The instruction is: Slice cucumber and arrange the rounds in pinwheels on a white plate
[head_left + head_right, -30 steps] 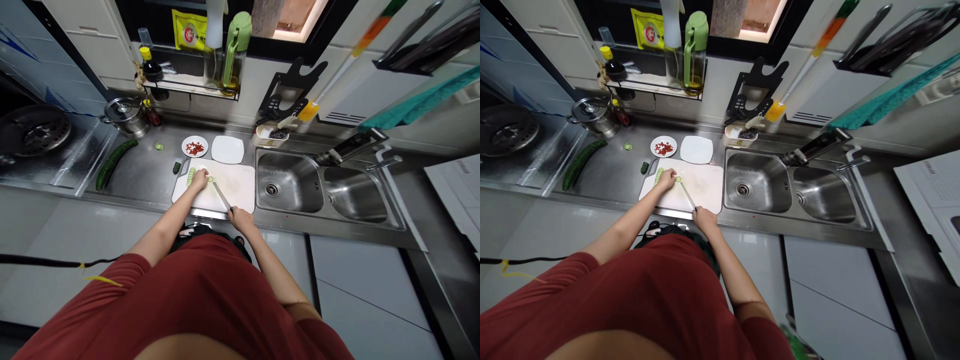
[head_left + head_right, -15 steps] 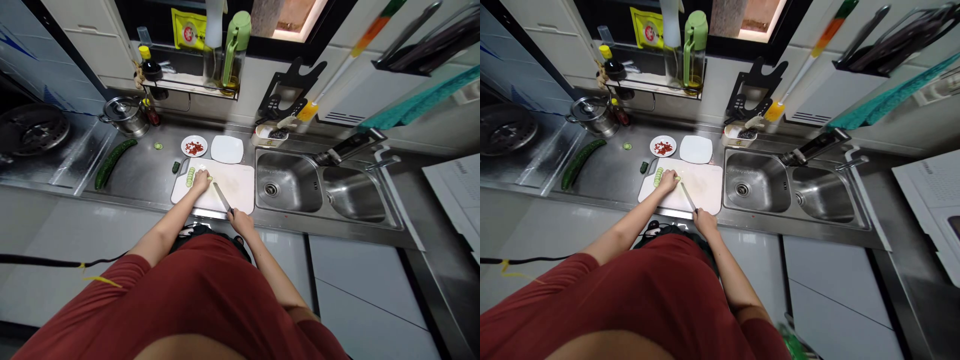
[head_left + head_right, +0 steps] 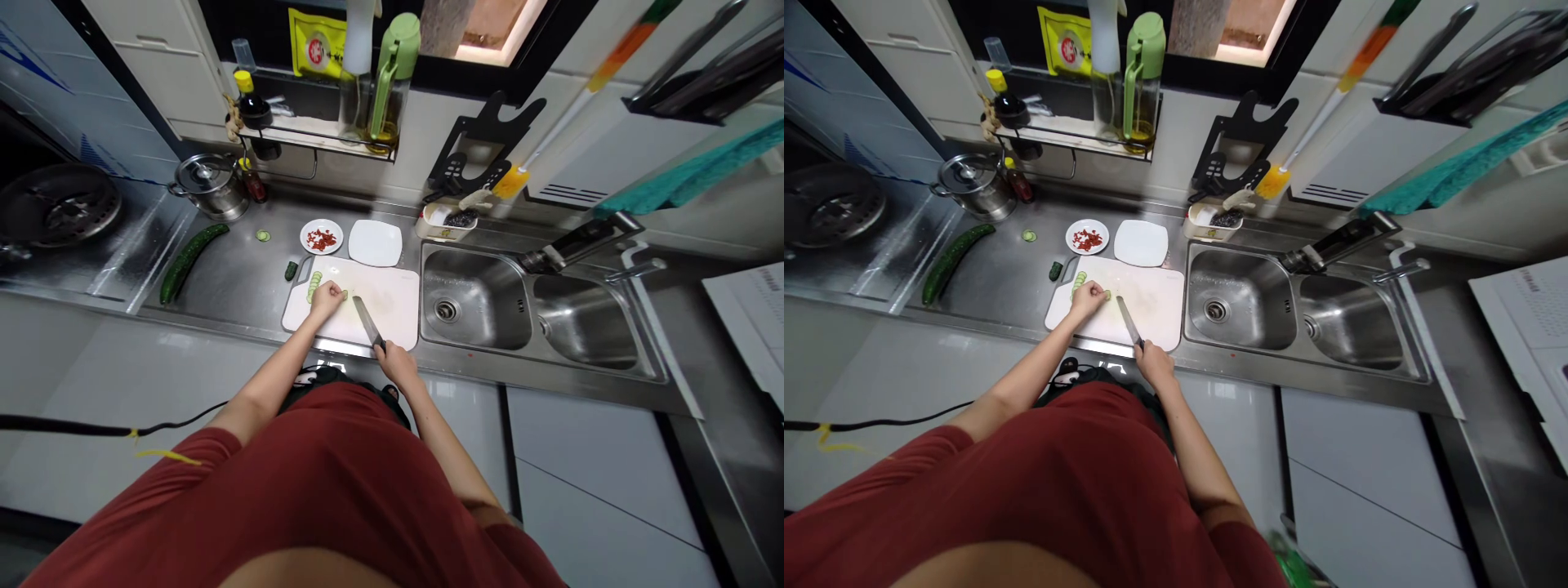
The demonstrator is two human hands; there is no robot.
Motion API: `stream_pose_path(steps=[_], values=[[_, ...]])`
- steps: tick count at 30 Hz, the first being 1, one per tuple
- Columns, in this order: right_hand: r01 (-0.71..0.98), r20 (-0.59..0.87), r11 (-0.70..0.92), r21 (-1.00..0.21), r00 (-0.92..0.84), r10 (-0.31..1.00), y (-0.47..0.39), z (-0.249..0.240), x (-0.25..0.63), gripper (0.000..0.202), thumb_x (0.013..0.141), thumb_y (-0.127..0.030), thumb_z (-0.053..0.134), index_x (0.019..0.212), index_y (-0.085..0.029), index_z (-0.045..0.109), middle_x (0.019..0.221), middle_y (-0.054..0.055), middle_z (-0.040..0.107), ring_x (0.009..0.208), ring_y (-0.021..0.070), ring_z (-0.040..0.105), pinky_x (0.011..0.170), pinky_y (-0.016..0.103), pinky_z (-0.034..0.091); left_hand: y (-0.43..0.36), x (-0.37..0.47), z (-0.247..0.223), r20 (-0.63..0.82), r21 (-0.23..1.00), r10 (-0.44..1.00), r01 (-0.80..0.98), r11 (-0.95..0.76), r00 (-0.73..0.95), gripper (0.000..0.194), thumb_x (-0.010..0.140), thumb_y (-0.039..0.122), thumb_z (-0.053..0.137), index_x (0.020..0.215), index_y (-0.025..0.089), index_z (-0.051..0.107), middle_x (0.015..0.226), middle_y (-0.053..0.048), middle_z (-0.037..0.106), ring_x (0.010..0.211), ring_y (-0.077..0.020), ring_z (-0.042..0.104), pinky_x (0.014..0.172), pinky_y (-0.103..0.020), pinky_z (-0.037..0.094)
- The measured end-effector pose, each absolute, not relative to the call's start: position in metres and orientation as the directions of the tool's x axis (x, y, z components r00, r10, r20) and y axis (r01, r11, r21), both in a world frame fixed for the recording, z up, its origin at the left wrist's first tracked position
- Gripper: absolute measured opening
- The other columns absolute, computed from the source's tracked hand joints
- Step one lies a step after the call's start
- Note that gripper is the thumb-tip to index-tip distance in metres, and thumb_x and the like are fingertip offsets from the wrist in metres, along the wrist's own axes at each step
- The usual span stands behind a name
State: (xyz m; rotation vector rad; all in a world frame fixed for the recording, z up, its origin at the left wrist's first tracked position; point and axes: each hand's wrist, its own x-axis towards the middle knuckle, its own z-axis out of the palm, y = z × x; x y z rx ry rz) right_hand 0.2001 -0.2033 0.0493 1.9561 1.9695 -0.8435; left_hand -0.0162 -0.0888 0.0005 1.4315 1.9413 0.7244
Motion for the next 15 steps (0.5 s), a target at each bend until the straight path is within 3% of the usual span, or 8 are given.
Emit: stream_pose_path(steps=[9,15], values=[[0.967,-0.542,-0.066,-0.245,-0.081,0.837,-0.203,0.047,0.201,0.042,0.096,-0.047,0.031,0.109,-0.016,0.057,0.106,0.014,0.066,0.1,0.0261,0.062,0.081,0.033,0.043,-0.123,-0.054,-0.006,-0.159,0.739,0.928,0.583,0.338,-0.337,0.019,0.071,0.037,0.064,0.075,0.02,0.06,0.072,0.001,0.062,0.066,-0.0118,0.056,0.064,-0.022,0.041],[0.959,-0.531,-0.084,-0.27,-0.076,0.844,-0.203,0.044,0.203,0.043,0.096,-0.049,0.033,0.108,-0.017,0.059,0.105,0.013,0.067,0.1,0.0248,0.061,0.08,0.031,0.042,-0.127,-0.084,-0.014,-0.131,0.684,0.9,0.619,0.386,-0.416,0.015,0.07,0.031,0.064,0.076,0.019,0.059,0.072,0.002,0.063,0.066,-0.0113,0.056,0.064,-0.021,0.04]])
